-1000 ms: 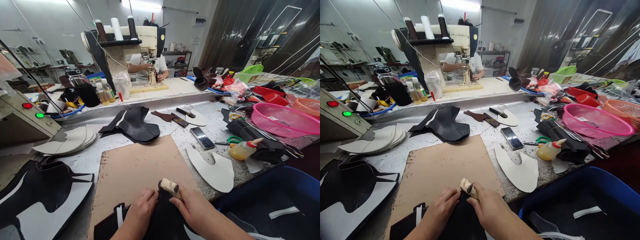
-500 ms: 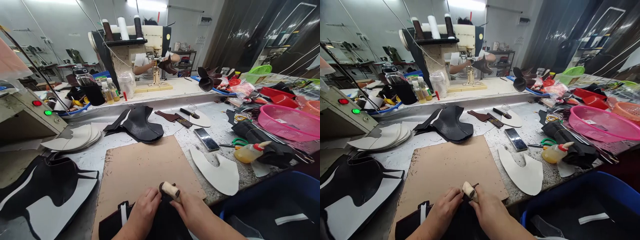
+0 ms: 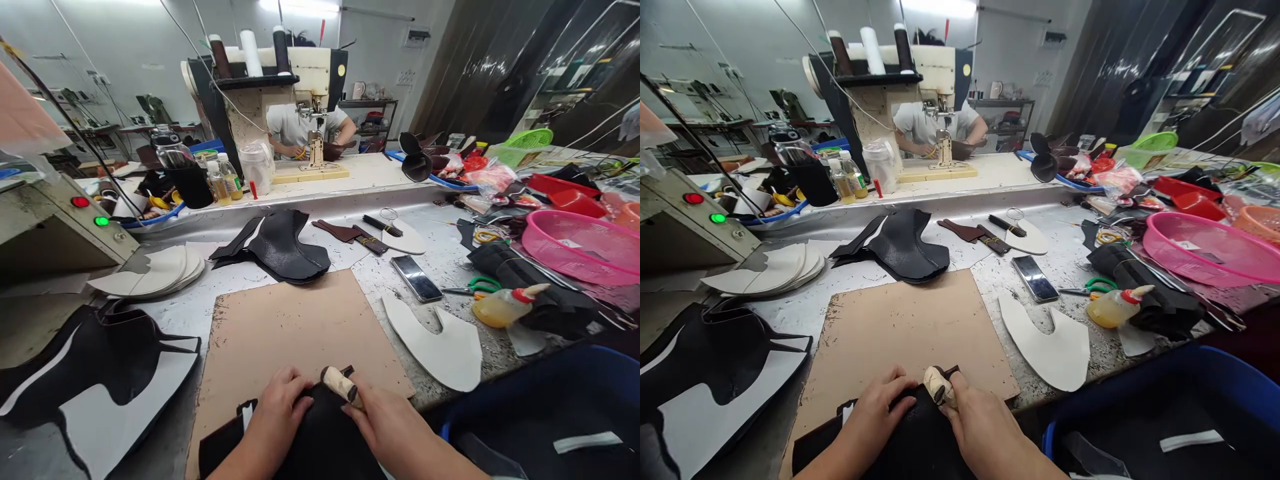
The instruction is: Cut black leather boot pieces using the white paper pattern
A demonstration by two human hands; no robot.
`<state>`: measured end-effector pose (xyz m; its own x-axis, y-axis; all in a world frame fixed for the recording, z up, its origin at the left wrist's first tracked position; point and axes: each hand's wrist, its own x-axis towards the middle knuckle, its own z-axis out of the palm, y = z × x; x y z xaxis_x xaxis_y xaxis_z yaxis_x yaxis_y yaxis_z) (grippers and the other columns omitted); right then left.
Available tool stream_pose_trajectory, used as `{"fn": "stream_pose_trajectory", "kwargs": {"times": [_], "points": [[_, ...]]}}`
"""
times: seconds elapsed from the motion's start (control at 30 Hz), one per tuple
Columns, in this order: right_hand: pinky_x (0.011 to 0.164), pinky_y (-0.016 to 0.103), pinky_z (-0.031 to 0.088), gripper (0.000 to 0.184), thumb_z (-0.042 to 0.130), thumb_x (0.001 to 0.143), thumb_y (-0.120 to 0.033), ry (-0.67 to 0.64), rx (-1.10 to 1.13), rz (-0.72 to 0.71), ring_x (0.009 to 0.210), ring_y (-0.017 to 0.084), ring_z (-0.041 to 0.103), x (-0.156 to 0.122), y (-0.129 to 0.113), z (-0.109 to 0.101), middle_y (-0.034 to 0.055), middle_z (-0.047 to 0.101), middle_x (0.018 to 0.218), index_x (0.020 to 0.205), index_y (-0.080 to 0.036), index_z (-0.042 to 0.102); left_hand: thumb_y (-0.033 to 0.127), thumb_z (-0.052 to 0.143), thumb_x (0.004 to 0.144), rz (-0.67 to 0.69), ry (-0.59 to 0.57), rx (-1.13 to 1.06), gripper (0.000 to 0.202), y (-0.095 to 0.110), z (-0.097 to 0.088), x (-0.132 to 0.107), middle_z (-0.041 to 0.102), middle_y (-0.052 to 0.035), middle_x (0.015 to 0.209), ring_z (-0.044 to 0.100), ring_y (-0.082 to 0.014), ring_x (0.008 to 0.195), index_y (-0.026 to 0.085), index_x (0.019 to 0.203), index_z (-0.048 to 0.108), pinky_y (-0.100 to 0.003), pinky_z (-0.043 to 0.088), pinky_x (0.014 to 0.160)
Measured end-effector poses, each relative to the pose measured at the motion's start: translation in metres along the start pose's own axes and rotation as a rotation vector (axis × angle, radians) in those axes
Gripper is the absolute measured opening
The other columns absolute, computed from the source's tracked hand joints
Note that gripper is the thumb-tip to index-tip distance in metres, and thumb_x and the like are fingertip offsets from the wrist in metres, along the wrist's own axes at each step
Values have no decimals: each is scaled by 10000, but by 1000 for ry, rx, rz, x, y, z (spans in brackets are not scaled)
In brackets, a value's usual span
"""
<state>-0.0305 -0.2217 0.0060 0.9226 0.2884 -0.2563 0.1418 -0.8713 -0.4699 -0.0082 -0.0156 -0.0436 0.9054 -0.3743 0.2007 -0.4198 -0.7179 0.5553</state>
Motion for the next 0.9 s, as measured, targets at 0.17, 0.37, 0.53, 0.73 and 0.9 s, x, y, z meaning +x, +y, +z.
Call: {"fn": "stream_pose_trajectory", "kwargs": {"times": [0.17, 0.37, 0.53, 0.73, 0.9], "points": [[646, 281, 376, 192, 420, 907, -266, 15, 104, -79, 843, 240, 643, -3, -12, -14, 52, 675, 906, 1071, -216, 507, 151, 421, 906, 345, 179, 177, 201, -4, 8, -9, 656, -59, 926, 635, -191, 832, 178, 984, 604, -315, 571, 710], [611, 281, 347, 233, 409, 901, -224, -36, 2, -20, 811, 243, 647, 0, -13, -13, 70, 679, 874, 1111, -184, 501, 169, 343, 937, 394, 207, 253, 234, -2, 11, -10, 645, -64, 851, 629, -188, 761, 145, 985, 571, -302, 566, 636], [601, 282, 320, 241, 389, 919, -232, 39, -35, -42, 814, 241, 643, -1, -13, -17, 56, 673, 894, 1142, -212, 479, 192, 363, 935, 349, 191, 208, 203, -3, 10, -10, 629, -54, 841, 621, -192, 760, 166, 970, 561, -315, 560, 640], [577, 285, 303, 183, 405, 906, -222, -64, -31, -14, 781, 252, 650, -1, -12, 1, 66, 671, 847, 1066, -186, 485, 214, 383, 937, 325, 109, 104, 193, -10, -7, -15, 612, -29, 821, 599, -154, 740, 188, 975, 570, -249, 528, 643], [600, 270, 323, 227, 420, 905, -211, -64, 34, -91, 815, 231, 645, 0, -20, 0, 55, 670, 908, 1126, -210, 466, 174, 360, 940, 387, 113, 163, 221, -17, -10, -24, 610, -37, 820, 585, -157, 734, 175, 994, 574, -256, 509, 659]]}}
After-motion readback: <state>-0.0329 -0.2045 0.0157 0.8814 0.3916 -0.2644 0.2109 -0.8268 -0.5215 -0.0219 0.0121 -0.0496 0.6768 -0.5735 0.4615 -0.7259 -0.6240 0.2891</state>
